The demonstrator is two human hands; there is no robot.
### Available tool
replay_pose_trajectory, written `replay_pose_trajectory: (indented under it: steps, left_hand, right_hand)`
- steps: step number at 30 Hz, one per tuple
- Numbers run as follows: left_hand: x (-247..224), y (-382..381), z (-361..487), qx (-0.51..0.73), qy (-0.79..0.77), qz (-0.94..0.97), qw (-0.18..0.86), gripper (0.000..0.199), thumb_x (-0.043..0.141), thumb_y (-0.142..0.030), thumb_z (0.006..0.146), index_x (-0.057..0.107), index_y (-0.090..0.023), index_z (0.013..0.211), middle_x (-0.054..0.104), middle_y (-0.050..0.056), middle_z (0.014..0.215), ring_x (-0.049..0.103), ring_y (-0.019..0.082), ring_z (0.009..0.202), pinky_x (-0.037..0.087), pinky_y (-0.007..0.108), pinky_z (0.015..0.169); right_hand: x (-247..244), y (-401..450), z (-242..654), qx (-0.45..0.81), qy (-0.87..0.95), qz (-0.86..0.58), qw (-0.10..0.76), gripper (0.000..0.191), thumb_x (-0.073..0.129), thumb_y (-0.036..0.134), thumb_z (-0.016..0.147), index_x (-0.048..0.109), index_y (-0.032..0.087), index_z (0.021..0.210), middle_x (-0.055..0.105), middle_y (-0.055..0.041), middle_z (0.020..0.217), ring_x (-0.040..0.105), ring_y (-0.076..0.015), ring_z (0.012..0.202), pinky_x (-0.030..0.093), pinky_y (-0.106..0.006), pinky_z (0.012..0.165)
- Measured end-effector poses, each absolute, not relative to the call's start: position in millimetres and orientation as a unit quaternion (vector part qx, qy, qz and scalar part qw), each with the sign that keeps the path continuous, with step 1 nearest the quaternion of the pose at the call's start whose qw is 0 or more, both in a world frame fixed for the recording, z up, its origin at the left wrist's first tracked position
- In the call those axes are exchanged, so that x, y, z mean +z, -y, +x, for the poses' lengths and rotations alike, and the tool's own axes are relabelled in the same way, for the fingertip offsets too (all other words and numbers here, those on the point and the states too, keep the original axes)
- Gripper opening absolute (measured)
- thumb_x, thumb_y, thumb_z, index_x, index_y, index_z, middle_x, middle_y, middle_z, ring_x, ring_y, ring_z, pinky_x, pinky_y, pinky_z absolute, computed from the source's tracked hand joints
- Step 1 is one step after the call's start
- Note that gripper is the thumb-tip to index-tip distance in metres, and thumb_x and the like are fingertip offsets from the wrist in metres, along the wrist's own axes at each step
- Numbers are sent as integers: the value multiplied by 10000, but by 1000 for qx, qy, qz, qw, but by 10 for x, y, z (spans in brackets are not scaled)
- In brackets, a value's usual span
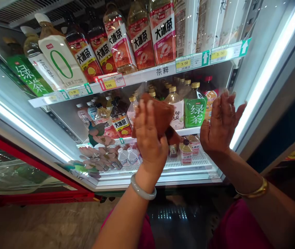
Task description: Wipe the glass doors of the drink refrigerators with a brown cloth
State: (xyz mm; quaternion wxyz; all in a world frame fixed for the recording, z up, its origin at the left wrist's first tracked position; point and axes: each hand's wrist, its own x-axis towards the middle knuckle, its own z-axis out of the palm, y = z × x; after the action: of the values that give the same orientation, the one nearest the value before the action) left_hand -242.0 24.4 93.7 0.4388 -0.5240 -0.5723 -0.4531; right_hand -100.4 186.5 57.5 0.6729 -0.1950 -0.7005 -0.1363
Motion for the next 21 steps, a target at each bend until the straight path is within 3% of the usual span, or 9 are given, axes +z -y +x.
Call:
replay_pose_trajectory:
  steps: [4, 7, 12, 14, 17, 19, 21]
  left_hand:
    - [862, -287, -2368, -465, 581, -510, 431, 899, 528, -109, 950, 129, -259, 1741, 220, 83, 1816, 168, 273, 1695, 154, 526, 1396]
    - [619, -415, -2182, -393, 591, -563, 424, 835, 588, -190, 972, 225, -236, 1722, 296, 108, 1788, 163, 293, 1693, 170, 538, 1388]
    - [506, -498, -2054, -374, 607, -554, 430, 720, 531, -261, 1025, 289, -180, 1699, 387, 151, 1743, 129, 272, 1697, 183, 517, 1382]
    - [540, -484, -2053, -377, 609, -540, 443, 679, 481, -240, 1052, 288, -186, 1700, 424, 145, 1726, 159, 259, 1692, 198, 499, 1379]
    - [574, -444, -2044, -388, 615, -530, 435, 629, 418, -267, 1098, 272, -209, 1708, 446, 112, 1721, 193, 226, 1686, 200, 444, 1389]
    - [571, -420, -2042, -400, 624, -542, 396, 619, 368, -317, 1127, 216, -256, 1724, 418, 71, 1742, 172, 192, 1687, 184, 403, 1397]
    - [550, -404, -2062, -417, 631, -557, 343, 645, 316, -335, 1141, 88, -292, 1742, 363, 47, 1771, 130, 183, 1690, 165, 415, 1404]
  right_hand:
    - [595, -1827, -1005, -137, 701, -199, 671, 748, 413, 279, 1020, 180, 312, 1730, 319, -75, 1753, 314, -411, 1622, 183, -767, 1324]
    - [601, -1792, -1036, -129, 701, -196, 673, 739, 408, 278, 1031, 175, 296, 1732, 305, -89, 1757, 276, -420, 1636, 162, -788, 1316]
    - [557, -1665, -1162, -93, 708, -212, 667, 763, 467, 264, 1038, 155, 343, 1730, 113, -66, 1803, 123, -429, 1667, 62, -831, 1290]
    - [535, -1579, -1190, -69, 710, -175, 678, 733, 451, 229, 1037, 212, 356, 1718, 174, -47, 1796, 172, -388, 1665, 42, -783, 1318]
    - [510, -1386, -1191, -39, 731, -54, 680, 725, 422, 209, 1022, 241, 315, 1716, 273, -50, 1777, 309, -331, 1635, 223, -665, 1352]
    - [483, -1229, -1190, -13, 745, -7, 667, 709, 463, 307, 1022, 286, 280, 1708, 220, -78, 1794, 276, -376, 1643, 304, -677, 1317]
    - [433, -1087, -1211, 47, 757, 1, 651, 696, 494, 410, 1025, 347, 261, 1688, 109, -88, 1816, 192, -431, 1657, 296, -723, 1297]
